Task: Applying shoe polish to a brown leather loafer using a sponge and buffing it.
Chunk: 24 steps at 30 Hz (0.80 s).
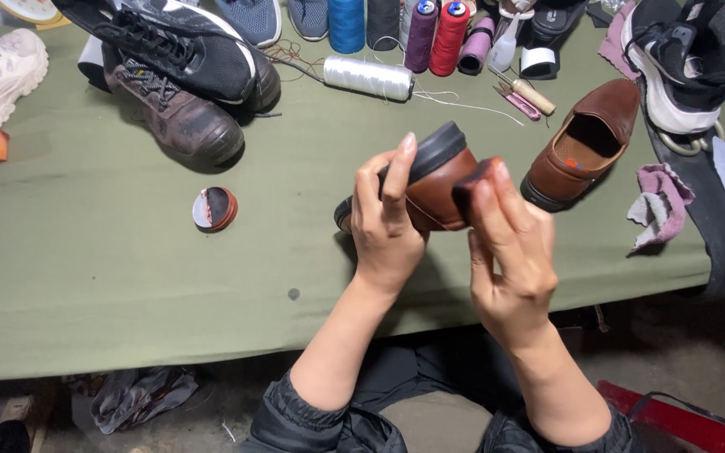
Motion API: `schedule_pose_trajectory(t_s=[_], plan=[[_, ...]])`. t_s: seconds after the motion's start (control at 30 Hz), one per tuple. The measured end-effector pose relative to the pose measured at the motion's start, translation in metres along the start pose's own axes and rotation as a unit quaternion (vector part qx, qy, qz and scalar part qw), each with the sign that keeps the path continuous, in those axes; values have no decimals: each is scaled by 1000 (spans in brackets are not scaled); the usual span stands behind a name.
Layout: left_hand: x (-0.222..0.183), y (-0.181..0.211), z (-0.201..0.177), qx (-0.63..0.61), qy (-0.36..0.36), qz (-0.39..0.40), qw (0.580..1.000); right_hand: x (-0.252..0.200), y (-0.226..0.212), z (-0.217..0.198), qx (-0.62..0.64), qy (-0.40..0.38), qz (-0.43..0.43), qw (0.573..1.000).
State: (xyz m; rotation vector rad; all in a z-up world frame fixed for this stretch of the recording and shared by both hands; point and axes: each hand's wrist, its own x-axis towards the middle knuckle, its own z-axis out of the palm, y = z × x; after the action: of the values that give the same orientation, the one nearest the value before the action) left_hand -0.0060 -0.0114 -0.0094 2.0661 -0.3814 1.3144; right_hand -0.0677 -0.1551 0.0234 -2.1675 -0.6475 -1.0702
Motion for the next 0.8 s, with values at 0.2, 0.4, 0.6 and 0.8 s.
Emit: schedule_pose_trajectory(t_s=[0.2,0.4,0.6,0.8], plan=[[3,-4,-2,6,0,-10,1000,1,3,-4,-31,-47,-41,998],[0,-9,-3,-15,-1,-10,1000,14,16,-18,-92,-86,-173,977],[0,-12,1,-12,-4,-16,1000,17,13,-17,-12,-89,-110,990],[-1,-15,-2,-19,-7,-20,1000,23,0,-14,84,-78,-24,993]])
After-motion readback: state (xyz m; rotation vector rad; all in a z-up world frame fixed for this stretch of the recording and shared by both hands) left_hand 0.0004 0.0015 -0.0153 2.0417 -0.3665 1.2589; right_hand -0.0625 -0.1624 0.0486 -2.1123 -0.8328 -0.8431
